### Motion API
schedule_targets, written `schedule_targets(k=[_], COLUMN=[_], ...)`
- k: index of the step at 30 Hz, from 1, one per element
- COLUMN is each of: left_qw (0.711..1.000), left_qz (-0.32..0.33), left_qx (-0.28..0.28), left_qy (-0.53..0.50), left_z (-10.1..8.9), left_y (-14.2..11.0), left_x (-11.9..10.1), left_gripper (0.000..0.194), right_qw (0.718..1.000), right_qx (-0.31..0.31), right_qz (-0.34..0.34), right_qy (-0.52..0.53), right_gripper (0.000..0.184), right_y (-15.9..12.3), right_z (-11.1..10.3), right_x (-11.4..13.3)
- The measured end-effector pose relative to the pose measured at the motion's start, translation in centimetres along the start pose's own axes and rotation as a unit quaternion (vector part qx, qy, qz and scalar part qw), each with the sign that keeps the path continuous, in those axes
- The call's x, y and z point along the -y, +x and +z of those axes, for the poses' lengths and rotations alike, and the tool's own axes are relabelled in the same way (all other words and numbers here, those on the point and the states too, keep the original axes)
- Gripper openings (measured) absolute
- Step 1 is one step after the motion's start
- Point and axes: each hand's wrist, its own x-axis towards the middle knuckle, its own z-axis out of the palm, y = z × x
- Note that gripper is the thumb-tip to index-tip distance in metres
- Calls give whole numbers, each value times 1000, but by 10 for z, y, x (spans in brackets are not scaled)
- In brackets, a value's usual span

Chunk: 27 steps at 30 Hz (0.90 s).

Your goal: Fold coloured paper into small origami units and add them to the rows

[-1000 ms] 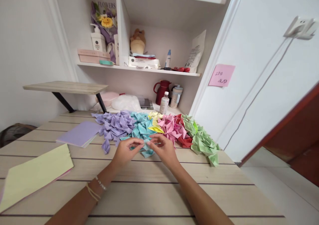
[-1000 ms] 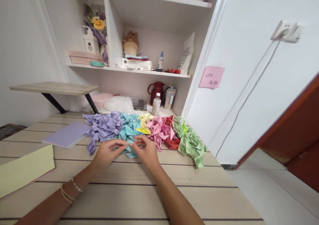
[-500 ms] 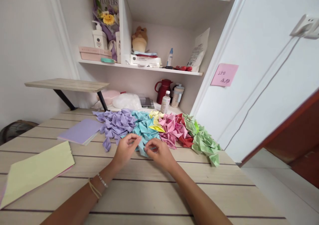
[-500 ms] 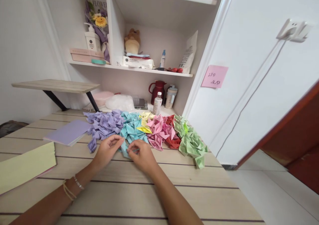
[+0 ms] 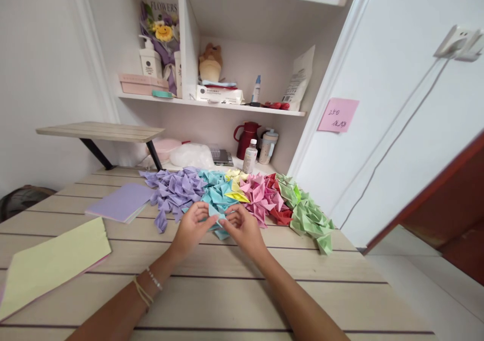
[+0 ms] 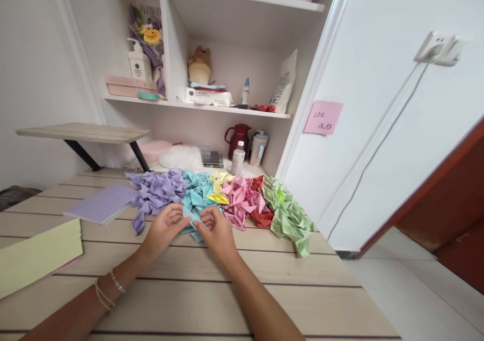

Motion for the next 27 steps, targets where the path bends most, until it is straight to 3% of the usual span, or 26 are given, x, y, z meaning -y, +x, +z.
schedule_targets(k=[3,7,11,14,17,19,21,23,25,27], left_qw=[998,999,997,995,998,997,989,972,947,928], left_qz=[-37,-41,-67,-72,-60,-42,-14,18,52,91], left_qx=[54,6,-10,-4,17,55,113,182,246,282], left_qy=[17,-4,-49,-65,-14,41,93,148,198,228], left_z=[-2,-4,-3,0,2,3,4,6,8,11], left_y=[1,3,4,2,-2,-6,-11,-17,-23,-28], left_x=[-4,-5,-1,0,2,5,8,10,10,8], left_gripper=[22,22,27,37,30,21,17,17,16,16], right_qw=[999,998,994,978,928,898,913,934,924,907], right_qx=[41,54,30,-92,-305,-387,-334,-190,-82,-35], right_qz=[-19,-40,-78,-125,-165,-173,-175,-183,-208,-244], right_qy=[-11,-14,-65,-139,-132,-116,-157,-240,-309,-342], right_gripper=[25,30,20,15,22,29,33,36,39,37], right_y=[3,5,5,4,7,11,13,13,8,2], right_z=[-10,-16,-18,-29,-48,-57,-55,-44,-29,-14], right_x=[2,8,11,18,26,29,27,20,14,11])
